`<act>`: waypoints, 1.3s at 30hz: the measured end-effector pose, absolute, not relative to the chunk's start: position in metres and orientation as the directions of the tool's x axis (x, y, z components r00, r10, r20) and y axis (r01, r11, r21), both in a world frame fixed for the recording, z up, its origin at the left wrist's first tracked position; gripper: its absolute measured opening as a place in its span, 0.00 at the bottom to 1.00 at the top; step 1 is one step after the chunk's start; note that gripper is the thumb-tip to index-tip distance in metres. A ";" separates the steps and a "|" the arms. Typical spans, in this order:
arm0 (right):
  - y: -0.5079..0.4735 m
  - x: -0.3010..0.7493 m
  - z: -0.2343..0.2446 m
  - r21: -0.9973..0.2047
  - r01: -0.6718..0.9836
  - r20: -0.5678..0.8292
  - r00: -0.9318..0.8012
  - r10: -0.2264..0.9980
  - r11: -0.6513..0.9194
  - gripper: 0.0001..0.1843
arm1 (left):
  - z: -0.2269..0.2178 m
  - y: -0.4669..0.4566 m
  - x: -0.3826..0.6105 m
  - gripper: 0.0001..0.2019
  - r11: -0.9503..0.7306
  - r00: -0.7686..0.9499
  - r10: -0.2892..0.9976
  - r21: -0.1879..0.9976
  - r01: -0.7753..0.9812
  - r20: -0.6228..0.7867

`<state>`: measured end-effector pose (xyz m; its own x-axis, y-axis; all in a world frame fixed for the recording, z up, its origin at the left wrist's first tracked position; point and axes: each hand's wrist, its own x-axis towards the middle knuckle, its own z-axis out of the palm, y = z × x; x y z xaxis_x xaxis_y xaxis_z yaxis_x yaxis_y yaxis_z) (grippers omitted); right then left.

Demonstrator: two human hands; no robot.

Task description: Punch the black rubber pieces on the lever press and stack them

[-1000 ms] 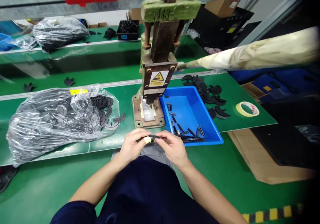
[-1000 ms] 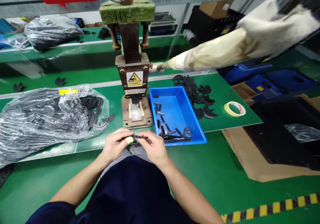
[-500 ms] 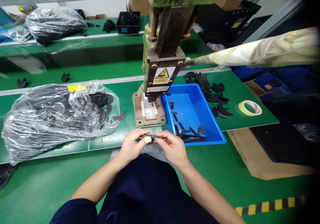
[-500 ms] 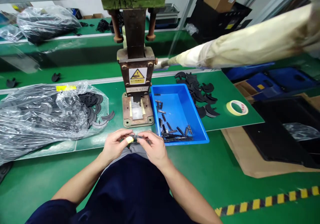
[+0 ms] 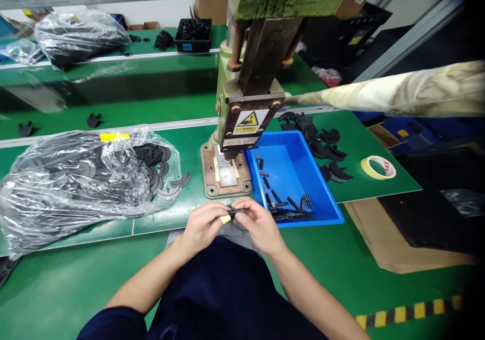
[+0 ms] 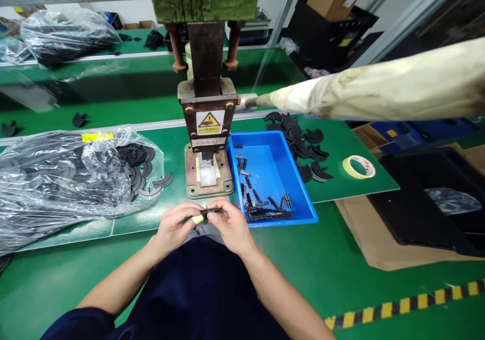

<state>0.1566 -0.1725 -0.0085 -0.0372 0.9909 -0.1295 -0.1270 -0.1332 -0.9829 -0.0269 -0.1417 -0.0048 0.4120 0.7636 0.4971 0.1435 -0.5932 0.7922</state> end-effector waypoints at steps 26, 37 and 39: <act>-0.167 0.158 0.011 -0.519 -0.582 -0.423 -0.463 0.779 -0.627 0.20 | 0.027 -0.110 -0.042 0.10 -0.754 0.582 0.587 0.641 0.142 0.562; -0.185 0.194 0.048 -0.745 -0.548 -0.297 -0.238 0.925 -0.380 0.16 | -0.037 -0.017 -0.029 0.10 -0.626 0.404 0.775 0.507 0.592 0.486; -0.185 0.198 0.046 -0.760 -0.545 -0.292 -0.203 0.935 -0.355 0.16 | -0.040 -0.013 -0.029 0.11 -0.639 0.436 0.766 0.486 0.596 0.473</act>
